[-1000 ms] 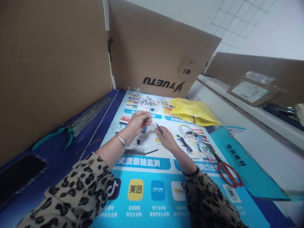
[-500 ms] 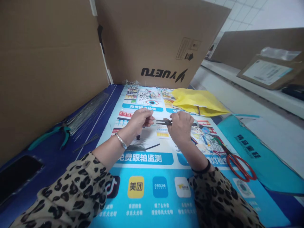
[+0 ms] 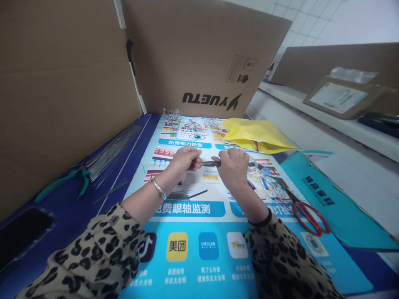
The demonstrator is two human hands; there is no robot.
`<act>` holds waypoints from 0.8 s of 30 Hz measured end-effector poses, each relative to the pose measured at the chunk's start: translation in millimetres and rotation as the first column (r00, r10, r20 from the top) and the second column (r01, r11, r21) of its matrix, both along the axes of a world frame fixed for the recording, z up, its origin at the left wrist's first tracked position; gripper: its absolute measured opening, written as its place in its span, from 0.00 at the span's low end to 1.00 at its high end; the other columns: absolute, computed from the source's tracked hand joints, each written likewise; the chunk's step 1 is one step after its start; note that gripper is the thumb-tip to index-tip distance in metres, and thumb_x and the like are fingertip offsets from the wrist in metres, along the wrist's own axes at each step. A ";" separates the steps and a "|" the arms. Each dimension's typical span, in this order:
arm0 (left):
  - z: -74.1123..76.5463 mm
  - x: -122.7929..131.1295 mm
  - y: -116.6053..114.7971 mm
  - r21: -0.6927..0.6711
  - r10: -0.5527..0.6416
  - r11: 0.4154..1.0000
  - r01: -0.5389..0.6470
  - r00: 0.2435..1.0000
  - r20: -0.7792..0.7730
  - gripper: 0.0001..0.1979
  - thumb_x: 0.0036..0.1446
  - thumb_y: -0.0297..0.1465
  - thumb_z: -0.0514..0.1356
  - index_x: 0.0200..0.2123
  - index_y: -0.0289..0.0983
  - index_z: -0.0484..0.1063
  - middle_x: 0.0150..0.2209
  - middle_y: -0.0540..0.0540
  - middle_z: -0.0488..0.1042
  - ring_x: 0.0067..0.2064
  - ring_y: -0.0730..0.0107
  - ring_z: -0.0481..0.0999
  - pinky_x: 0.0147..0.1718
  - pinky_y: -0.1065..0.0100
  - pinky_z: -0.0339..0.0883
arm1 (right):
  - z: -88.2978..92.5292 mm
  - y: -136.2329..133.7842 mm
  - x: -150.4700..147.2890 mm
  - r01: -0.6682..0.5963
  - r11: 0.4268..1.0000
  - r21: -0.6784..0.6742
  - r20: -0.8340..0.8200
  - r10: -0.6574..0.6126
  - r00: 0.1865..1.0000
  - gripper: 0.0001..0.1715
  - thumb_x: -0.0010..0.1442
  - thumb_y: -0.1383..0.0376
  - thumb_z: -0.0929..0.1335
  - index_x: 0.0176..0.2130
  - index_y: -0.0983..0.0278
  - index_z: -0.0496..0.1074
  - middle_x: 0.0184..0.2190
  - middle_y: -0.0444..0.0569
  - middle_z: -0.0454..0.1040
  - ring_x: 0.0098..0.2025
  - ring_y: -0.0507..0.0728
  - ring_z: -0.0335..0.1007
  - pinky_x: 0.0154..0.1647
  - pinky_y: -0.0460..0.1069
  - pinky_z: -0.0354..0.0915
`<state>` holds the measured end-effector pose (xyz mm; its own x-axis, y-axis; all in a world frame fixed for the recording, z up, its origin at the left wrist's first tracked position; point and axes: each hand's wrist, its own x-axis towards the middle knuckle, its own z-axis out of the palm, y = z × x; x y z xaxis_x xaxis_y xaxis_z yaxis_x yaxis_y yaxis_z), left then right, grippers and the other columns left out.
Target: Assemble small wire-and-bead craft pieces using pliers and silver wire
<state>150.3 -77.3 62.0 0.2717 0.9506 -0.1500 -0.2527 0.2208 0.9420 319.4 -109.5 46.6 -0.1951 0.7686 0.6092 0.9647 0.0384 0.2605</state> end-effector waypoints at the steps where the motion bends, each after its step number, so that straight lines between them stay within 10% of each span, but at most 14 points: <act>1: 0.1 -0.1 -0.3 -0.002 -0.001 1.000 0.001 1.000 -0.001 0.09 0.47 0.30 0.62 0.23 0.36 0.63 0.17 0.52 0.68 0.15 0.79 0.66 0.13 0.77 0.55 | 0.4 -0.2 -0.2 0.003 1.000 -0.012 -0.002 -0.003 1.000 0.20 0.63 0.56 0.54 0.34 0.62 0.69 0.33 0.56 0.64 0.38 0.62 0.53 0.38 0.54 0.47; 24: 0.1 3.1 -4.2 0.001 -0.024 1.000 0.024 0.999 -0.030 0.10 0.47 0.30 0.61 0.21 0.35 0.61 0.16 0.54 0.65 0.14 0.81 0.63 0.13 0.77 0.52 | 6.0 -3.5 -1.2 0.020 0.998 -0.059 0.009 -0.019 1.000 0.24 0.64 0.55 0.52 0.35 0.61 0.70 0.31 0.55 0.65 0.37 0.62 0.56 0.37 0.54 0.47</act>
<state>153.4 -81.5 62.1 0.2899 0.9441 -0.1568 -0.2191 0.2249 0.9494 318.3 -112.9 52.7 -0.1848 0.8069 0.5611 0.9632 0.0352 0.2665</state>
